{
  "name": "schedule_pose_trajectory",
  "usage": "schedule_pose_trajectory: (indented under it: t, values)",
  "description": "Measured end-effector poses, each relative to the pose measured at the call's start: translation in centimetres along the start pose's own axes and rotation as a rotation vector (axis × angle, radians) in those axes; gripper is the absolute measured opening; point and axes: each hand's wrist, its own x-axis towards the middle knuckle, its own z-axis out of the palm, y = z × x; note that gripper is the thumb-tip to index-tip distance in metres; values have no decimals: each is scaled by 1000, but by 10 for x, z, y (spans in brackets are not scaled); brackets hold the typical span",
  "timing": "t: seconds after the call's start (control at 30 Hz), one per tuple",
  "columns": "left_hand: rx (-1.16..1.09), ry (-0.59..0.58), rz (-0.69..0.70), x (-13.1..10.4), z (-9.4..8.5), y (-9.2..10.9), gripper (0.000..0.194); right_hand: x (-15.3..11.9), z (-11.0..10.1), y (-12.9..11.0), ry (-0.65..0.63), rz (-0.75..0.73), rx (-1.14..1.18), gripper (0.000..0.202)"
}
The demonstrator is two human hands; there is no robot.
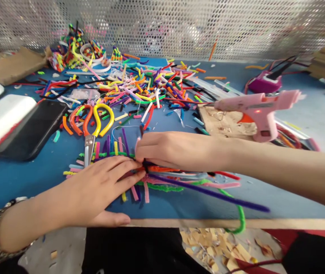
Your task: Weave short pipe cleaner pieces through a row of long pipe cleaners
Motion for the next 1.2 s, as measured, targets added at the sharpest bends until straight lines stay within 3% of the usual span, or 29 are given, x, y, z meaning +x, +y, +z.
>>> schedule_pose_trajectory:
  t: [0.2,0.3,0.37,0.5,0.63,0.73,0.9,1.1,1.2]
  values:
    - [-10,-30,23,-2,-2,-1,75,-34,-10,-24,306,170,-177,22]
    - [-2,-63,17,-4,-4,0,83,-39,2,-44,256,257,-184,32]
    - [11,-98,8,-3,-7,0,88,-35,15,-48,180,280,-228,27]
    - [43,-180,-16,0,-15,0,90,-25,32,-38,174,211,-321,14]
    - [85,-207,-3,2,-19,1,93,-24,35,-26,308,16,-509,25]
    - [110,-154,30,0,-17,1,94,-25,37,-22,392,-30,-557,32]
    - [90,-98,44,-2,-14,1,92,-24,38,-20,471,-56,-446,27]
    - [62,-90,20,-3,-9,5,91,-30,38,-20,472,-49,-316,30]
    - [55,-89,7,-5,-6,6,89,-32,39,-19,442,0,-94,24]
